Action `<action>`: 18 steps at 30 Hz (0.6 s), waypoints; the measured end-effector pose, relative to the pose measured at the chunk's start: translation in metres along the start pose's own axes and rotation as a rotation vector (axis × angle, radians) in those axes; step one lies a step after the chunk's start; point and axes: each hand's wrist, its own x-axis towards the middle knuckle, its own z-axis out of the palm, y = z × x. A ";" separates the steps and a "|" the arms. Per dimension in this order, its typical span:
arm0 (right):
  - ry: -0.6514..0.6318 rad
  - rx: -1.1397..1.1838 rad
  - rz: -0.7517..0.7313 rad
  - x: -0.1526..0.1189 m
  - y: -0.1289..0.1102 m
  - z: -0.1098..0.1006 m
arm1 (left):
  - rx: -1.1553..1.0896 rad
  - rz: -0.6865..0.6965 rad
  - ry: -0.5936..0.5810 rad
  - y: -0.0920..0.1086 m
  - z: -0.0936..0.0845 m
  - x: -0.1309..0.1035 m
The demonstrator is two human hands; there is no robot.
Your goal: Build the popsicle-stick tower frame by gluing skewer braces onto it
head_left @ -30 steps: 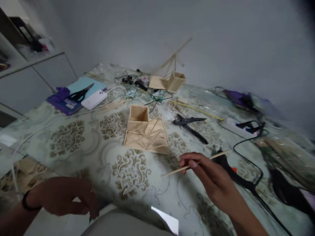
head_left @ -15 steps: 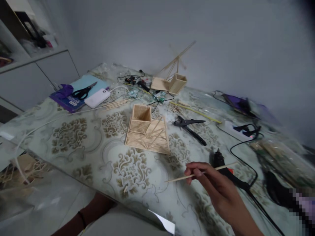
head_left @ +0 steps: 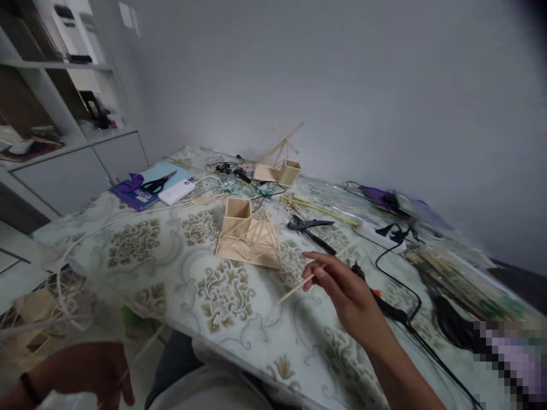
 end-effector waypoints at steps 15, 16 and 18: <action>0.004 0.031 -0.015 0.039 -0.031 0.022 | 0.516 0.047 0.833 0.116 -0.093 0.104; 0.001 0.035 -0.016 0.042 -0.030 0.021 | 0.551 0.054 0.872 0.118 -0.100 0.106; -0.014 0.037 -0.020 0.051 -0.027 0.019 | 0.541 0.094 0.928 0.130 -0.112 0.108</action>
